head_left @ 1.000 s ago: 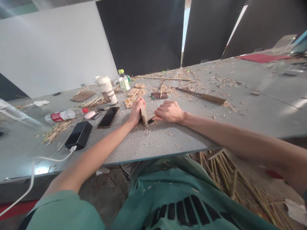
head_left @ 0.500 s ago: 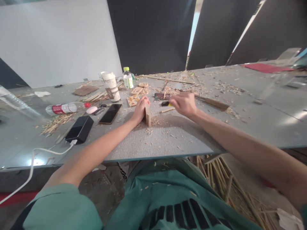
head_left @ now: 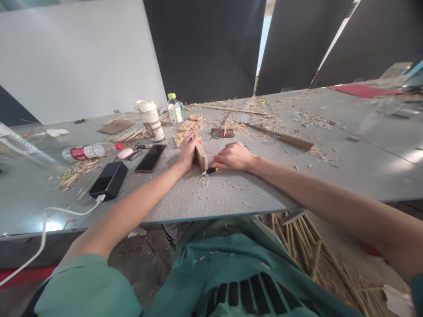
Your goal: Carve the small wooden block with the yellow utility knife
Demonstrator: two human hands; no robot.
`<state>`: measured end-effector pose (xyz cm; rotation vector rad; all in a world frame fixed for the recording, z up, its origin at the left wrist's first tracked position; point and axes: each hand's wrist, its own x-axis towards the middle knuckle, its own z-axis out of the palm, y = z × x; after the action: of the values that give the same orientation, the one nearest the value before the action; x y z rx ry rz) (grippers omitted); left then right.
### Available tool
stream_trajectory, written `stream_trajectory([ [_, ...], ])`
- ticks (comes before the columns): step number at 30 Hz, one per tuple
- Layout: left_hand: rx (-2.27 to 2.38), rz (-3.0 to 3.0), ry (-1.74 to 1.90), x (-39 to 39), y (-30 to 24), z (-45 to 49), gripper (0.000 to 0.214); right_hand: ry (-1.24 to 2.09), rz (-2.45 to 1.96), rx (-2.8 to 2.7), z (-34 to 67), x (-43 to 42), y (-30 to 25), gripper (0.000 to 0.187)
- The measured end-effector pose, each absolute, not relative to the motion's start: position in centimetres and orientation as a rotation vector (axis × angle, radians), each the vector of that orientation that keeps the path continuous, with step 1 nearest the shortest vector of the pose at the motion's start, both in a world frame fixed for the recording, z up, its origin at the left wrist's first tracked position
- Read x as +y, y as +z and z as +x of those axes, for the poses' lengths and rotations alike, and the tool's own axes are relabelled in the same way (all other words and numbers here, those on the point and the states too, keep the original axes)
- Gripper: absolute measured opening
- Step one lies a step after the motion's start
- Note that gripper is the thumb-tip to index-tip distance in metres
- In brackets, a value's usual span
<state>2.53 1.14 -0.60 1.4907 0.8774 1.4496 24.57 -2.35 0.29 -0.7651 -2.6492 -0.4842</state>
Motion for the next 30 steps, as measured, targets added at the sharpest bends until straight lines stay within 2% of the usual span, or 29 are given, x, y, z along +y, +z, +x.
stream_trajectory([
  [8, 0.913, 1.575, 1.452, 1.1, -0.3, 2.4, 0.029, -0.494, -0.813, -2.386, 25.0, -3.1, 1.4, 0.075],
  [14, 0.942, 1.649, 1.441, 1.0, -0.2, 2.4, 0.031, -0.474, -1.006, -1.961, 26.6, -1.6, 3.5, 0.081],
  [23, 1.002, 1.673, 1.420, 0.5, 0.0, 2.7, 0.039, -0.448, -0.671, -2.562, 26.0, -1.7, 0.8, 0.075],
  [30, 1.013, 1.694, 1.382, 1.0, -0.5, 2.6, 0.045, -0.517, -0.689, -2.525, 24.8, -2.8, 0.6, 0.075],
])
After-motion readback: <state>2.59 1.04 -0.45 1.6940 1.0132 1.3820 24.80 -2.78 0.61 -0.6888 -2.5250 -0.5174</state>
